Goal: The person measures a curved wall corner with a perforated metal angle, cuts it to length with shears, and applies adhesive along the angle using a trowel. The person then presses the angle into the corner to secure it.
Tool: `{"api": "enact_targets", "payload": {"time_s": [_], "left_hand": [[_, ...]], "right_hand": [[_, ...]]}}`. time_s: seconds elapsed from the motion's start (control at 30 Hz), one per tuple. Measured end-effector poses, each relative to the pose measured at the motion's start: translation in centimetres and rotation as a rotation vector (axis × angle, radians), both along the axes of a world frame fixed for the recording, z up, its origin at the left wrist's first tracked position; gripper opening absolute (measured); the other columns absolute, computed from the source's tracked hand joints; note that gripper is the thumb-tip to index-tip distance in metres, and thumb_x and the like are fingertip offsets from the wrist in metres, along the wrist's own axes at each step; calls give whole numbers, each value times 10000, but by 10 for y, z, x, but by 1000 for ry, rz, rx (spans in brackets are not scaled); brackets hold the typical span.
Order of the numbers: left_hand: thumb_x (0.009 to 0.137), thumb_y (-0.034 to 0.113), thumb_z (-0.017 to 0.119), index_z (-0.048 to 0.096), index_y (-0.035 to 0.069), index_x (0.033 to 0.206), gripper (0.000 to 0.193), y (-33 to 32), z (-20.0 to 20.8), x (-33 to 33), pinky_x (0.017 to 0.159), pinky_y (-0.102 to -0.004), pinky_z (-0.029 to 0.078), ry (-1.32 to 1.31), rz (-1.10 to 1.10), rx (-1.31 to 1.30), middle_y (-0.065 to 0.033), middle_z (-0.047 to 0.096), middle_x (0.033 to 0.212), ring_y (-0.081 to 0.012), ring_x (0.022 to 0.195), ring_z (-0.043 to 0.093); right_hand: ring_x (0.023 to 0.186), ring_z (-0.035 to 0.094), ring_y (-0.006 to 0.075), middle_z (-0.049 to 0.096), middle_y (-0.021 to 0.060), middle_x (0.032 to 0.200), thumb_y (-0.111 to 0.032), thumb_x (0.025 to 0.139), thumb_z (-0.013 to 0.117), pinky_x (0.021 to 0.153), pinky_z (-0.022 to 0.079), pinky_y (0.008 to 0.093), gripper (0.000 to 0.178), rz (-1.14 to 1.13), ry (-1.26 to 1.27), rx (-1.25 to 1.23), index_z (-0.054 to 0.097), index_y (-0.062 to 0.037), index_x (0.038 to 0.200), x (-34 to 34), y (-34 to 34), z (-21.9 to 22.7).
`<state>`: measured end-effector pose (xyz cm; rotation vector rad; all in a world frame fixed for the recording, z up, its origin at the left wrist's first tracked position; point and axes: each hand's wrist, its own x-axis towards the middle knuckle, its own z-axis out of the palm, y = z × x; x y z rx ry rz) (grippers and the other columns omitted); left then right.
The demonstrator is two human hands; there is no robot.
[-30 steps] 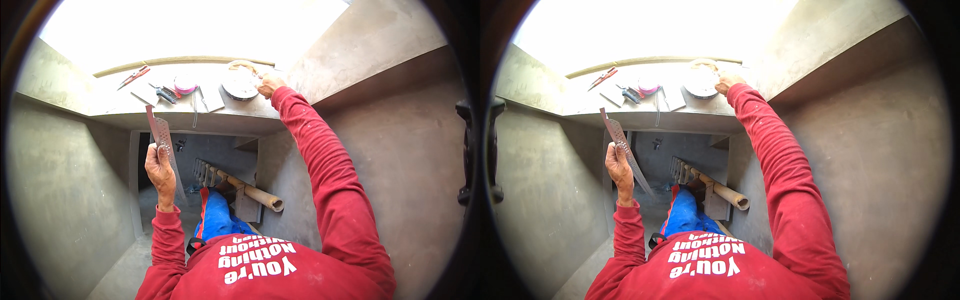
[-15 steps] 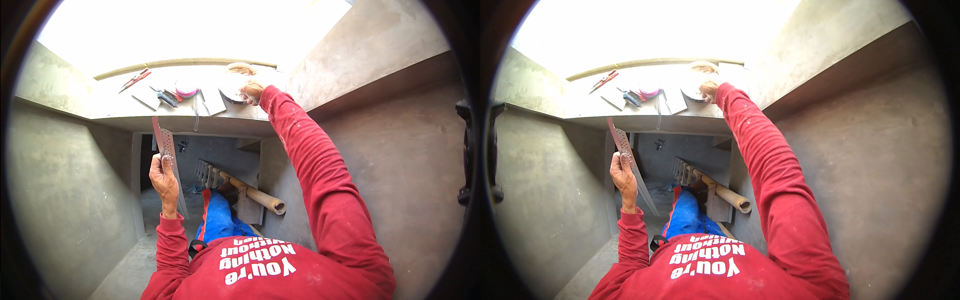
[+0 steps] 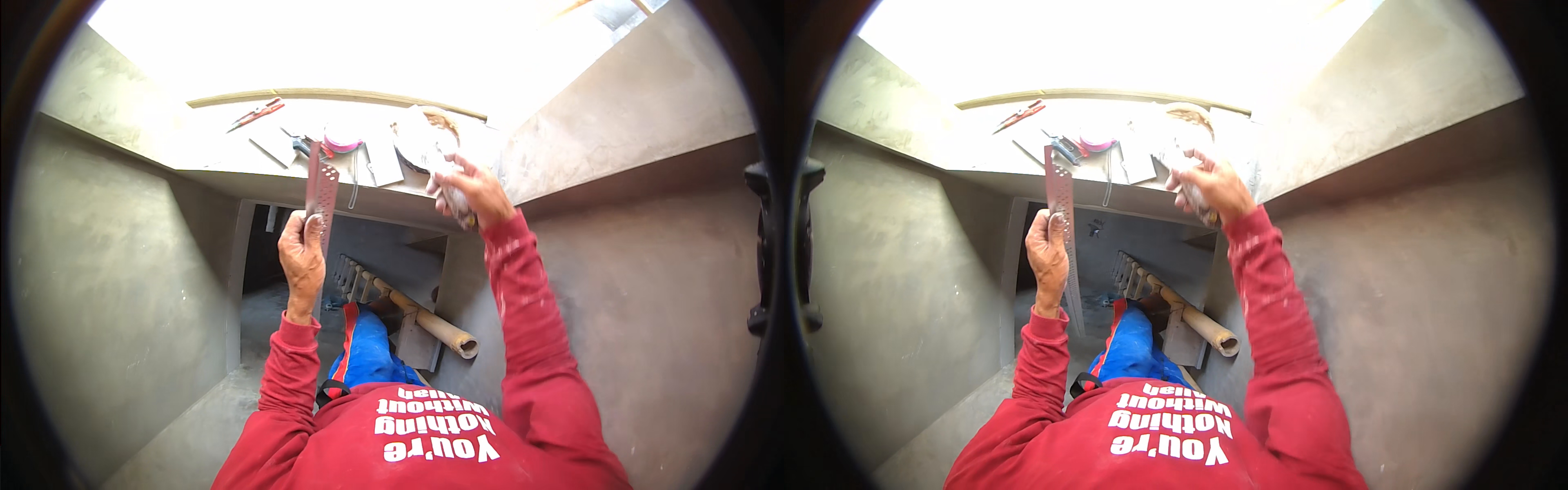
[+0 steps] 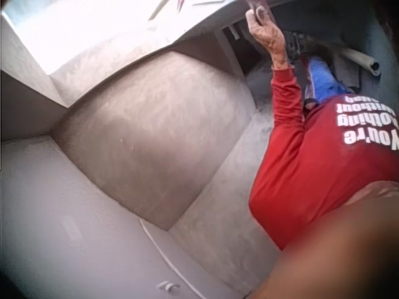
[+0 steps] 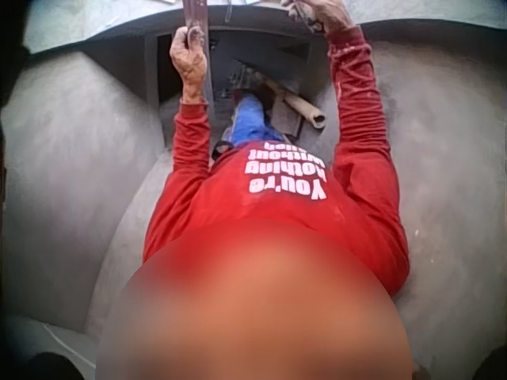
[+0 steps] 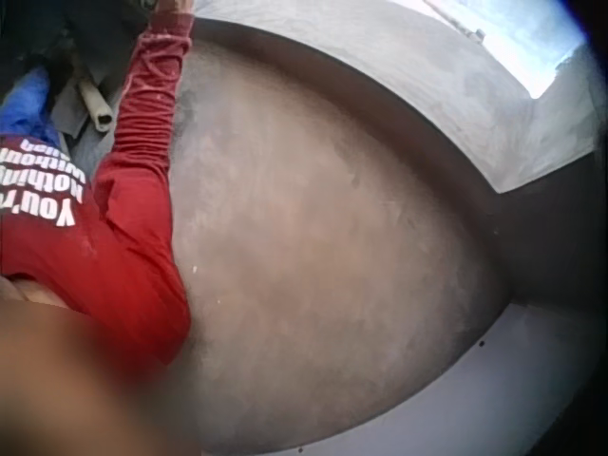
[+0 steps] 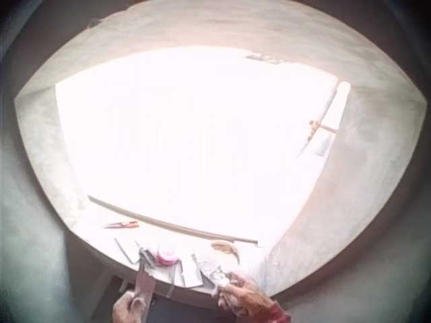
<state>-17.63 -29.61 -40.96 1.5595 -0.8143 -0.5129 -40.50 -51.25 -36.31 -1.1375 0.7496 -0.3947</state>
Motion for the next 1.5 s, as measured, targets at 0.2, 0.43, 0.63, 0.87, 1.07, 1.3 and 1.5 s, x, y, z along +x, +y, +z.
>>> {"api": "enact_targets", "payload": {"time_s": [0.2, 0.43, 0.63, 0.87, 1.07, 1.3, 1.5], "left_hand": [[1051, 351, 607, 599, 52, 874, 348, -23, 14, -8, 551, -217, 264, 76, -71, -98, 87, 416, 710, -24, 662, 311], [1067, 336, 576, 596, 76, 883, 319, -26, 30, -23, 564, -209, 280, 44, -132, -81, 87, 445, 718, -21, 649, 341], [1050, 318, 616, 617, 47, 896, 311, -24, 36, -31, 552, -209, 272, 51, -149, -114, 90, 444, 720, -16, 666, 334], [1052, 321, 612, 600, 50, 872, 326, -24, 37, -29, 541, -217, 259, 62, -129, -149, 88, 438, 710, -14, 655, 323], [1082, 321, 546, 573, 96, 858, 319, -22, 42, -23, 549, -197, 275, 105, -129, -146, 83, 453, 693, -8, 623, 347], [1078, 339, 551, 561, 108, 849, 325, -18, 41, -22, 534, -196, 273, 143, -197, -129, 83, 456, 685, -5, 607, 350], [1062, 327, 592, 581, 76, 853, 327, -19, 36, -25, 540, -207, 237, 148, -166, -167, 98, 421, 706, -3, 646, 315]], "right_hand": [[692, 656, 110, 703, 92, 887, -125, 986, 638, 592, 524, 223, 388, -165, -71, -165, 509, 65, 1300, 13, 89, 42], [697, 585, 62, 704, 58, 889, -52, 953, 677, 624, 503, 226, 351, -193, -52, -233, 576, 32, 1279, 4, 100, 64], [760, 640, 95, 716, 76, 852, -25, 906, 719, 680, 522, 260, 295, -173, -34, -392, 630, 33, 1181, -1, 102, 62], [828, 658, 106, 720, 89, 931, 38, 929, 663, 720, 549, 248, 228, -89, -94, -611, 627, 41, 1154, -7, 98, 54], [844, 669, 110, 721, 85, 945, -2, 934, 697, 704, 550, 252, 240, -91, -134, -440, 626, 28, 1161, -15, 97, 55], [847, 676, 101, 729, 106, 966, -9, 937, 689, 698, 550, 229, 286, -143, -119, -408, 606, 46, 1205, 2, 93, 55], [751, 650, 91, 739, 152, 836, 0, 884, 714, 670, 523, 273, 226, -231, -58, -547, 652, 29, 1100, 8, 110, 58]]}}
